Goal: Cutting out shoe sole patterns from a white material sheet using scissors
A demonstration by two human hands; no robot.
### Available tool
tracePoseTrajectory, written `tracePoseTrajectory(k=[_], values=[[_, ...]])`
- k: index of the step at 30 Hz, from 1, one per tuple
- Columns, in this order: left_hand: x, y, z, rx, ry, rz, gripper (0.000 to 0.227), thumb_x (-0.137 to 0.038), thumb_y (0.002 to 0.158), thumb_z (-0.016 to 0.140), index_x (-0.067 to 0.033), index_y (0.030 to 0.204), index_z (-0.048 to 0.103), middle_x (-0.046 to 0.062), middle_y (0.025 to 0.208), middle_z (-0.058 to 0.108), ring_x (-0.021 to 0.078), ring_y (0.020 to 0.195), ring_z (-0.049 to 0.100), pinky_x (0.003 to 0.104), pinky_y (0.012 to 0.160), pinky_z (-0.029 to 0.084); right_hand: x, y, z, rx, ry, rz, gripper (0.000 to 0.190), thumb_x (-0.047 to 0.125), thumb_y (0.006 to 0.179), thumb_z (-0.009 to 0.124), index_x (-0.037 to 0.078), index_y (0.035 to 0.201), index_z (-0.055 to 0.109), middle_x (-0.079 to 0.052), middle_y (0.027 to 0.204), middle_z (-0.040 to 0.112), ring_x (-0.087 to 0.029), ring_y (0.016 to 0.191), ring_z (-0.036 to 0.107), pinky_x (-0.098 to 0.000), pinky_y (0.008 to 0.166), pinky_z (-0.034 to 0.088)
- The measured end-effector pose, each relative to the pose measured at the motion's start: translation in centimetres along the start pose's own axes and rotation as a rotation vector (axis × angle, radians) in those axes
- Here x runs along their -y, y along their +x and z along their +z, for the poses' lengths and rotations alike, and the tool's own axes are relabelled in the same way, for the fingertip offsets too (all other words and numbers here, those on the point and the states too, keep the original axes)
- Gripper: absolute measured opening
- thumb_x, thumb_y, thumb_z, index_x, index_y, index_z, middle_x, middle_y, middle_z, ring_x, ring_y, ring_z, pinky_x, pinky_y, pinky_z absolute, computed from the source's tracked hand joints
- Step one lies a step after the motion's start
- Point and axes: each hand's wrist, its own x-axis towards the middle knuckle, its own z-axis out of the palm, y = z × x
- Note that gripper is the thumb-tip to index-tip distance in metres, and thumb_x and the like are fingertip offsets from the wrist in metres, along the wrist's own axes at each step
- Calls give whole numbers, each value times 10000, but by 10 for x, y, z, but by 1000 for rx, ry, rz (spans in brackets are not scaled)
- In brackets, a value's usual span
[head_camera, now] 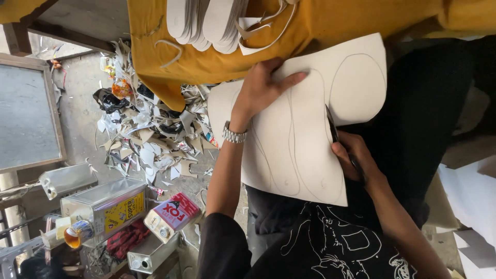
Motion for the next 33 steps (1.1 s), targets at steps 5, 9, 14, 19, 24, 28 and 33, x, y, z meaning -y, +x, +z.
tracePoseTrajectory(k=[5,9,14,19,24,28,33], values=[[0,-34,-8,-137,-513,-103,364,-438,929,706,-166,693,650,-87,536,489,73,482,445,205,555,398,-17,2,8,135,286,-106,559,472,1032,341,139,641,559,36,535,488,-109,476,483,-238,459,400],[8,-44,-12,-138,-753,-135,353,-415,937,706,-110,760,716,-59,529,521,104,418,502,194,523,457,-44,-1,17,178,367,-85,557,419,1046,347,132,639,596,7,532,542,-104,461,512,-216,479,435],[-4,-40,-30,68,-1002,-176,311,-297,933,704,-80,710,685,-50,515,542,77,392,565,203,452,514,8,-11,25,216,530,-200,495,517,1081,386,186,733,505,90,610,467,-14,571,439,-160,506,372],[14,-40,-25,166,-1094,-222,289,-236,915,725,-78,681,663,-42,510,565,61,399,580,207,433,509,-68,-15,38,214,507,-271,466,369,979,466,73,653,616,-106,559,629,-227,511,664,-244,431,511],[33,-41,-21,242,-1138,-223,309,-235,937,705,-52,689,689,-12,506,587,65,397,596,208,450,522,-52,-13,36,273,545,-331,530,393,983,410,38,691,674,-128,620,699,-195,536,700,-283,409,538],[45,-39,-18,331,-1164,-232,296,-233,937,706,-30,722,713,-7,529,614,72,411,616,224,475,547,-56,-23,42,203,491,-420,421,333,1023,436,62,772,639,-82,646,653,-190,539,666,-257,502,528],[44,-39,-22,377,-1174,-225,282,-226,936,696,-28,737,727,-15,541,623,69,422,623,231,485,557,28,0,28,264,484,-442,433,322,976,460,83,642,598,-129,563,619,-390,532,664,-286,383,477]])
